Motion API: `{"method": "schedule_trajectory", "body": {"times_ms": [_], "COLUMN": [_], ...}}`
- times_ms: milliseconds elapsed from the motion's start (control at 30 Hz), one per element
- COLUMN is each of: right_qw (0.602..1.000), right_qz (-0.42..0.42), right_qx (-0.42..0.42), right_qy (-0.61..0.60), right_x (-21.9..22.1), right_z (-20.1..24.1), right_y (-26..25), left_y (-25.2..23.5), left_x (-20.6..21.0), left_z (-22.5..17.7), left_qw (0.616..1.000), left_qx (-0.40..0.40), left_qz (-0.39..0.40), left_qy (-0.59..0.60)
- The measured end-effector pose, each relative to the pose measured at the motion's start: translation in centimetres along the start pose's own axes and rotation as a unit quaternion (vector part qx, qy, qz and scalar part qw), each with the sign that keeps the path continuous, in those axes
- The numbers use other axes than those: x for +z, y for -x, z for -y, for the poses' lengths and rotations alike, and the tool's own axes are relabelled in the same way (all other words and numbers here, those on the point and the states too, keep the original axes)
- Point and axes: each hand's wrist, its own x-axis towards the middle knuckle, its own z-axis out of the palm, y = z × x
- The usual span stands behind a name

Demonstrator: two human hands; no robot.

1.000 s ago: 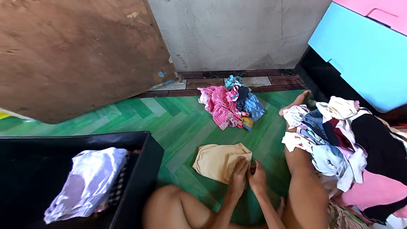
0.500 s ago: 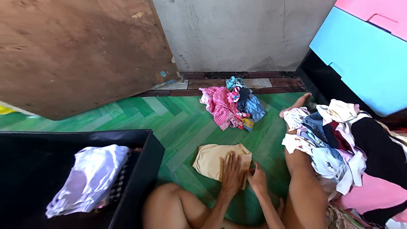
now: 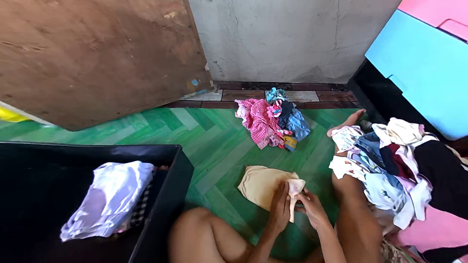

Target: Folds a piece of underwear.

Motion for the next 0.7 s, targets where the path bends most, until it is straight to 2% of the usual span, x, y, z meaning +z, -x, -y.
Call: {"method": "schedule_trajectory", "body": {"times_ms": [67,200,300,333,400,533,600,700], "right_qw": [1.000,0.999,0.999,0.999,0.999,0.997,0.998,0.997], "right_qz": [0.001,0.030,0.029,0.028,0.035,0.049,0.045,0.061], "right_qx": [-0.010,-0.036,-0.029,-0.024,-0.023,-0.029,-0.025,-0.029], "right_qy": [-0.006,-0.012,0.000,0.000,0.008,0.042,0.043,0.038], "right_x": [0.3,3.2,6.4,7.3,8.9,11.3,11.9,11.8], "right_z": [1.1,2.6,2.9,2.8,2.1,-0.2,-1.2,-1.7], "right_y": [0.7,1.0,0.1,-0.3,-1.4,-3.8,-4.4,-4.4], "left_y": [-0.2,-0.8,-1.1,-0.8,0.1,1.1,1.1,1.3], "left_x": [-0.1,-1.7,-3.5,-4.0,-5.0,-6.0,-6.0,-5.4], "left_z": [-1.4,-2.8,-3.5,-3.4,-3.1,-3.9,-4.1,-3.7], "left_qw": [0.984,0.877,0.779,0.750,0.720,0.706,0.722,0.769], "left_qx": [-0.064,-0.213,-0.344,-0.369,-0.378,-0.436,-0.440,-0.428], "left_qz": [0.004,-0.070,-0.206,-0.233,-0.238,-0.245,-0.250,-0.264], "left_qy": [0.169,0.426,0.482,0.497,0.531,0.500,0.472,0.394]}}
